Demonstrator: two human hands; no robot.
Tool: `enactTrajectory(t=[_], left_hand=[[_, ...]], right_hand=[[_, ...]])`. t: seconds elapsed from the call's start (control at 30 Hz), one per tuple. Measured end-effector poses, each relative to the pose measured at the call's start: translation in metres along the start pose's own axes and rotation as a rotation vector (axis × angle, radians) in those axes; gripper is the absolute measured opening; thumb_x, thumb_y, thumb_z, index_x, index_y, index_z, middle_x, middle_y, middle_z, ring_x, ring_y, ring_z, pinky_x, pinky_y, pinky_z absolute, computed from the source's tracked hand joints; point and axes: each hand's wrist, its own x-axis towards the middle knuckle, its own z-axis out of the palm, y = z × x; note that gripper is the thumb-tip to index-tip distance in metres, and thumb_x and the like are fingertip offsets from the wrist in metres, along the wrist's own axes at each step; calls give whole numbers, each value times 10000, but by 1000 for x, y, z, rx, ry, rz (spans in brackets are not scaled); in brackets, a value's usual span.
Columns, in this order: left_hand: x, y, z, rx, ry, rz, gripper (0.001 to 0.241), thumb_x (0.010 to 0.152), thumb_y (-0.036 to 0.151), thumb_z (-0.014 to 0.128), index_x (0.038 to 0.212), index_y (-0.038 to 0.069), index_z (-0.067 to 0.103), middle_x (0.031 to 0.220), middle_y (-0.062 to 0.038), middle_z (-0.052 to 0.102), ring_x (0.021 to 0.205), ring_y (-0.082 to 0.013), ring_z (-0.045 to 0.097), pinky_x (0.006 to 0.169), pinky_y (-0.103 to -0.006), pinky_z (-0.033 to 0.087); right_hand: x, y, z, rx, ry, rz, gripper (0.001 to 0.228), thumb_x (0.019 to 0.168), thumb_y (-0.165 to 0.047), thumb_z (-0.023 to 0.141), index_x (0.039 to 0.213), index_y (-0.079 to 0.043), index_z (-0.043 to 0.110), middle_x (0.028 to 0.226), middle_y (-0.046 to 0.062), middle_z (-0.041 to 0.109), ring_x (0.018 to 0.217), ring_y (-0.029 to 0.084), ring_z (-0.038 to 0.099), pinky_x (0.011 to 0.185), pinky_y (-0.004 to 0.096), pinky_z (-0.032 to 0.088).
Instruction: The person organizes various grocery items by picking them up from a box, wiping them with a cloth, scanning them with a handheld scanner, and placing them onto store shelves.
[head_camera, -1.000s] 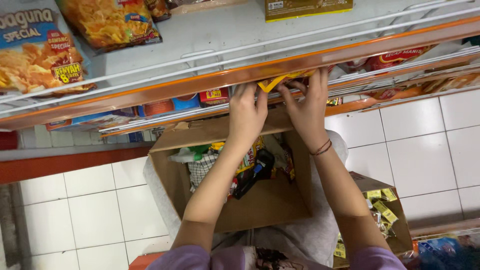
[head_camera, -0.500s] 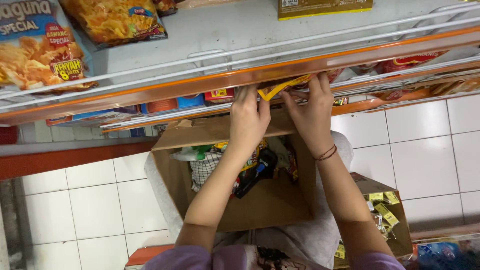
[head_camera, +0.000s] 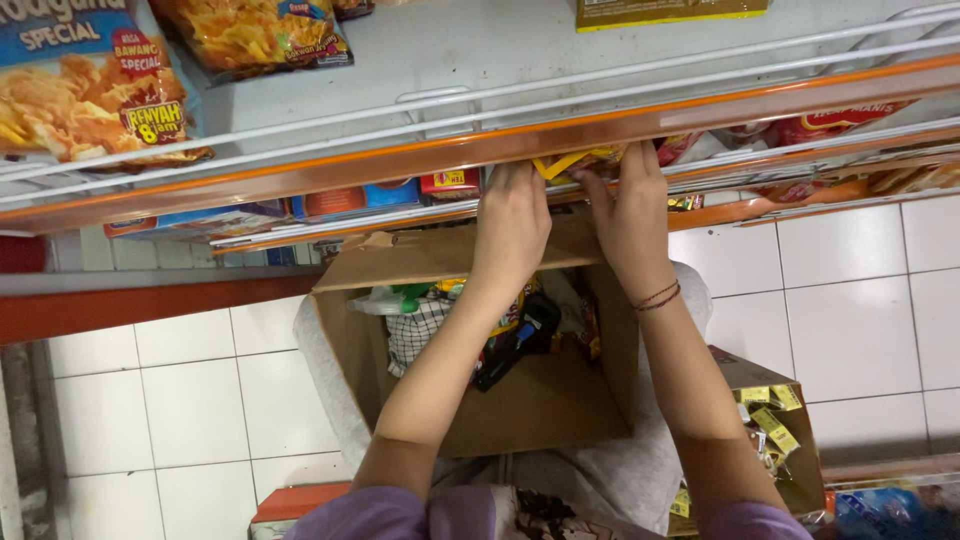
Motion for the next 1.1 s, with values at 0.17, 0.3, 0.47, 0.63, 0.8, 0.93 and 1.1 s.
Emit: enactTrajectory(t=[0.17,0.3,0.47,0.63,0.8,0.93,1.1], left_hand=[[8,9,-7,-72,5,-4,214,994,20,544,1141,-112,626,1029,-316,671,949,-470,671,834,-509,550],[5,21,-15,21,113,78,281,950,77,634,1164,-104,619,1099,-363,638,976,-495,662,807,-486,558],[-6,25,-20,-227,125,-153,267,960,82,699,1165,-65,612,1043,-208,732,943,-302,779,821,-375,623],[-8,25,-23,-267,119,-134,300,952,42,716,1202,-81,604,1090,-225,735,1013,-290,775,854,-353,626],[-8,23,-20,-365,22,-256,365,952,45,705,1254,-97,558,1172,-211,717,1056,-263,777,849,-311,659],[-11,20,-19,-339,115,-136,397,960,22,701,1292,-123,539,1236,-253,663,1141,-296,747,931,-338,646],[-20,17,-22,-210,106,-176,472,935,43,722,1329,-136,534,1200,-257,681,1092,-299,751,899,-354,629]], right_hand=[[1,-2,0,27,20,105,414,891,-7,841,1189,91,570,1084,267,621,940,460,625,787,488,513],[-2,0,-1,-47,34,155,362,864,-35,883,1044,83,591,990,245,625,893,432,613,760,484,499],[-6,0,-5,-62,134,119,334,836,-42,909,999,46,632,947,173,674,867,364,680,759,430,534],[-10,-2,-4,53,220,186,269,883,33,885,991,41,638,945,148,702,820,213,751,714,322,593],[-6,1,1,224,105,305,296,889,10,877,932,70,590,942,143,764,890,182,796,761,275,650],[2,1,2,350,-18,288,257,900,28,825,1049,99,628,1015,160,766,958,209,789,824,278,646],[3,-1,-2,260,-78,192,177,954,19,759,1109,78,699,1020,162,770,933,238,785,797,314,619]])
